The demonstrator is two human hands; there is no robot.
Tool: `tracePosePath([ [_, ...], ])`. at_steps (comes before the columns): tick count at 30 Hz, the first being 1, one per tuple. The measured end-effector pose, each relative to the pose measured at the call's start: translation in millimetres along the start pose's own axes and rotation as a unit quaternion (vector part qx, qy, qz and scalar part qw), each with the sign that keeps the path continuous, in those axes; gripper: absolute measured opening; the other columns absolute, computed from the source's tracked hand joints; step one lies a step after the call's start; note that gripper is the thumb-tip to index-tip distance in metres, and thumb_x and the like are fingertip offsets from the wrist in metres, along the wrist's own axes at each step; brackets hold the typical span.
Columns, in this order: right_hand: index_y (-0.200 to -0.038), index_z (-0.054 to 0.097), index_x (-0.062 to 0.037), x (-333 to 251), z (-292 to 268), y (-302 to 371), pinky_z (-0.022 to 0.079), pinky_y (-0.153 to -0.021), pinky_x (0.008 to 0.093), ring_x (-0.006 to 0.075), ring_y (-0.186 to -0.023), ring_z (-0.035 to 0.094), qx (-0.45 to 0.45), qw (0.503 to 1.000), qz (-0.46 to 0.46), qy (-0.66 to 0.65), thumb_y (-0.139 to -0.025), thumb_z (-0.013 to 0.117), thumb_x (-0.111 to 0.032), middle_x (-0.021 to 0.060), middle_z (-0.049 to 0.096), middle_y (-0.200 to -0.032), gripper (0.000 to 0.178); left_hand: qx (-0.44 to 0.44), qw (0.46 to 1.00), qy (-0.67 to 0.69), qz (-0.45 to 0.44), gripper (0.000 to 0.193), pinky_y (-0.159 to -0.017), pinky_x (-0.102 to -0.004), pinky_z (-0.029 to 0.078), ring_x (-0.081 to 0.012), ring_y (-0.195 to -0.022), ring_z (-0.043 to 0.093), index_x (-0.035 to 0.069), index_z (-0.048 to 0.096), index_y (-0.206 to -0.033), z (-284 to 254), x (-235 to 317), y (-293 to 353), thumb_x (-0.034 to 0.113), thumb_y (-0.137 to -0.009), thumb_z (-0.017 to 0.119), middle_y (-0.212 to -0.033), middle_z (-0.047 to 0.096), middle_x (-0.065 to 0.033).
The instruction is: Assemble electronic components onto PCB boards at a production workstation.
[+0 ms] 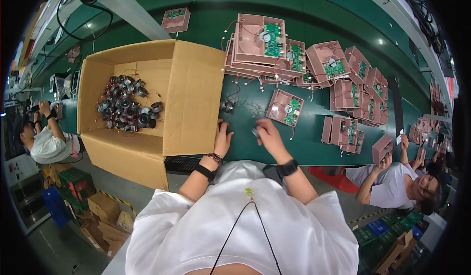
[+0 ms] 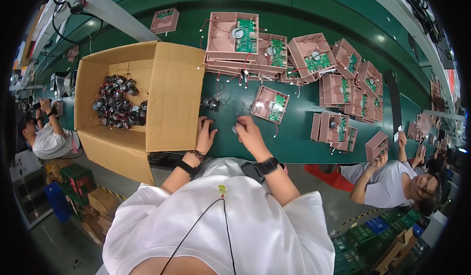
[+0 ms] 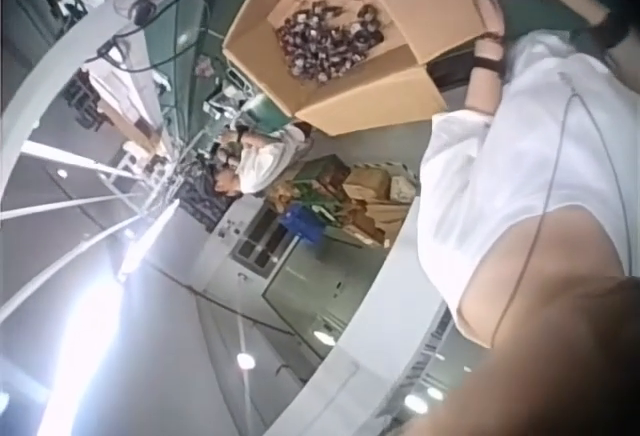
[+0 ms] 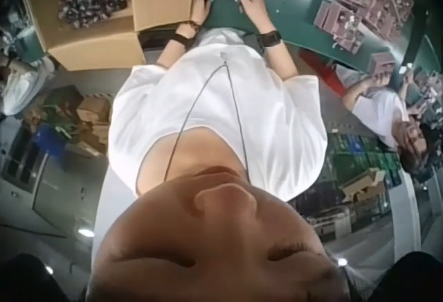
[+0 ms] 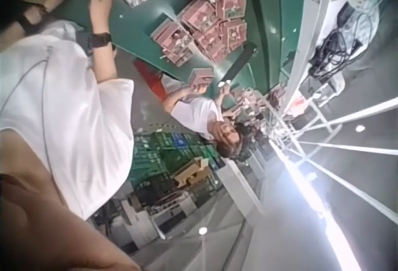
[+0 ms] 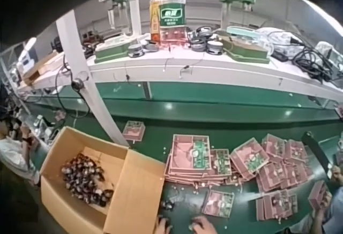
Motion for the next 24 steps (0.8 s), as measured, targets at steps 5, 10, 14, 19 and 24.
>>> tracePosePath([
  [5, -0.119, 0.042, -0.0032, -42.2, -85.9, 46.8, 0.041, -0.046, 0.0261, 0.0175, -0.051, 0.049, -0.063, 0.921, 0.049, -0.382, -0.088, 0.039, -0.027, 0.0139, 0.054, -0.078, 0.04, -0.085, 0.994, -0.034, 0.052, 0.03, -0.082, -0.0402, 0.041, -0.0343, -0.098, 0.047, 0.005, 0.053, -0.099, -6.5, 86.5, -28.1, 0.014, -0.073, 0.065, -0.105, 0.05, -0.0145],
  [10, -0.123, 0.039, -0.0044, -58.2, -145.9, 75.4, 0.04, -0.045, 0.0268, 0.018, -0.05, 0.048, -0.09, 0.872, -0.024, -0.48, -0.087, 0.039, -0.029, 0.0146, 0.052, -0.074, 0.044, -0.027, 0.998, 0.029, 0.044, 0.027, -0.083, -0.0442, 0.042, -0.0369, -0.101, 0.048, 0.007, 0.054, -0.101, 52.3, 115.9, -66.1, 0.012, -0.074, 0.06, -0.109, 0.05, -0.0159],
  [14, -0.125, 0.035, -0.0014, -38.2, -168.4, 92.5, 0.042, -0.048, 0.0269, 0.0169, -0.052, 0.05, -0.132, 0.843, -0.048, -0.52, -0.087, 0.039, -0.033, 0.0144, 0.052, -0.078, 0.049, -0.06, 0.998, 0.004, 0.027, 0.021, -0.075, -0.0437, 0.046, -0.0362, -0.092, 0.053, 0.01, 0.057, -0.096, 89.4, 106.6, -77.3, 0.008, -0.075, 0.057, -0.104, 0.054, -0.0137],
  [19, -0.13, 0.03, -0.0039, -8.5, -178.3, 92.3, 0.043, -0.053, 0.0277, 0.0178, -0.059, 0.05, -0.13, 0.841, 0.011, -0.526, -0.085, 0.044, -0.028, 0.0148, 0.05, -0.093, 0.053, -0.13, 0.991, -0.009, -0.03, 0.018, -0.068, -0.0422, 0.049, -0.0343, -0.081, 0.057, 0.011, 0.058, -0.09, 89.2, 105.0, -68.0, 0.004, -0.074, 0.053, -0.094, 0.057, -0.0119],
  [24, -0.135, 0.024, -0.0064, -4.8, -174.0, 88.8, 0.044, -0.061, 0.0293, 0.0183, -0.072, 0.05, -0.063, 0.953, -0.115, -0.274, -0.082, 0.051, -0.015, 0.0122, 0.045, -0.101, 0.06, -0.108, 0.993, 0.031, -0.025, 0.018, -0.069, -0.0427, 0.049, -0.0349, -0.081, 0.057, 0.011, 0.059, -0.089, 81.9, 120.9, -11.7, 0.003, -0.074, 0.052, -0.093, 0.057, -0.0123],
])
Point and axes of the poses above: each hand's wrist, its own y-axis away from the middle knuckle, its own z-axis out of the palm, x = y × z, the point moved 6 cm from there along -y, towards the middle knuckle
